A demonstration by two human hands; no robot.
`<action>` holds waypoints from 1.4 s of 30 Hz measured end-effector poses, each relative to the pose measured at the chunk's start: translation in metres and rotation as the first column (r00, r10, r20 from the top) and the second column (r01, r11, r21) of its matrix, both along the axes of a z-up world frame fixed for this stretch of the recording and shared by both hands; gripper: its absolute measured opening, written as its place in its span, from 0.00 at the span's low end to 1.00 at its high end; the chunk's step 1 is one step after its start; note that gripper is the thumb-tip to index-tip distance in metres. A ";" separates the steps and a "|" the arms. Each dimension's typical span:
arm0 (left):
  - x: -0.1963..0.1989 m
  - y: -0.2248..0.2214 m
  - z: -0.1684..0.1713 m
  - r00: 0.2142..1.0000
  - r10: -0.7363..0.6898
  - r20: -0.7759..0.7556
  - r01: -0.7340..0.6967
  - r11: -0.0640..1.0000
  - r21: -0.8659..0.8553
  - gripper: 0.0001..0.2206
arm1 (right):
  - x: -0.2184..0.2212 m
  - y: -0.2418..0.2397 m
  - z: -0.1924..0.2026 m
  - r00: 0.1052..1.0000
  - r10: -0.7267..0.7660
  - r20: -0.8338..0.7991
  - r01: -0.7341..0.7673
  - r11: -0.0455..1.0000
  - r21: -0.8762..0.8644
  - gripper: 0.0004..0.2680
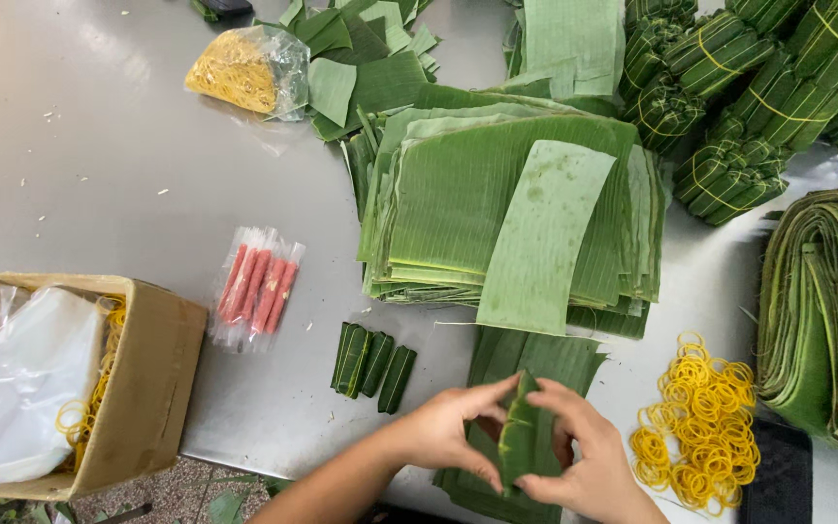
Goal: The person wraps small cylindrical snacks in banana leaves and secures each roll with a rubber band.
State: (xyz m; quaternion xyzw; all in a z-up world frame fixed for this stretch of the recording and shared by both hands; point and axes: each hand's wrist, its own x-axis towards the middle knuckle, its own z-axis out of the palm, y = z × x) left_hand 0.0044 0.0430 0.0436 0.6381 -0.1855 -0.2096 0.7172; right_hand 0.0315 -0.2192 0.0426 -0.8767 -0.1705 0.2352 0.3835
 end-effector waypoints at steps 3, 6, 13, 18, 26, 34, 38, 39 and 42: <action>-0.004 -0.009 -0.007 0.992 0.110 0.061 -0.111 0.994 0.016 0.48 | -0.006 0.004 -0.001 0.909 0.034 0.414 -0.175 0.935 0.307 0.26; -0.007 -0.022 -0.016 0.974 0.226 -0.015 -0.226 0.974 0.002 0.43 | -0.007 0.017 0.002 0.824 0.046 0.565 -0.205 0.953 0.222 0.23; -0.021 -0.033 -0.059 0.918 -0.005 -0.398 -0.097 0.967 -0.236 0.43 | -0.010 0.029 0.000 0.734 0.041 0.678 -0.391 0.841 0.373 0.14; -0.038 -0.040 -0.092 0.831 -0.210 -0.515 -0.075 0.875 -0.479 0.45 | -0.014 0.031 0.008 0.822 -0.019 0.569 -0.263 0.873 0.410 0.09; -0.028 -0.032 -0.045 0.839 -0.125 -0.530 -0.081 0.934 -0.348 0.38 | -0.012 0.023 0.014 0.832 0.063 0.551 -0.291 0.895 0.338 0.08; -0.023 -0.020 0.034 0.754 -0.251 0.607 -0.196 0.795 0.573 0.44 | -0.016 -0.013 -0.045 0.801 -0.151 -0.580 0.492 0.719 0.492 0.09; -0.029 -0.025 0.033 0.548 -0.254 0.797 -0.397 0.759 0.515 0.49 | -0.016 -0.026 -0.051 0.596 -0.003 -0.803 0.689 0.515 0.509 0.06; -0.030 -0.028 0.031 0.537 -0.222 0.814 -0.410 0.775 0.481 0.49 | -0.017 -0.027 -0.049 0.676 -0.070 -0.734 0.642 0.545 0.539 0.05; -0.028 -0.038 0.026 0.587 -0.094 0.804 -0.407 0.824 0.394 0.52 | -0.018 -0.027 -0.040 0.854 -0.221 -0.472 0.482 0.679 0.554 0.06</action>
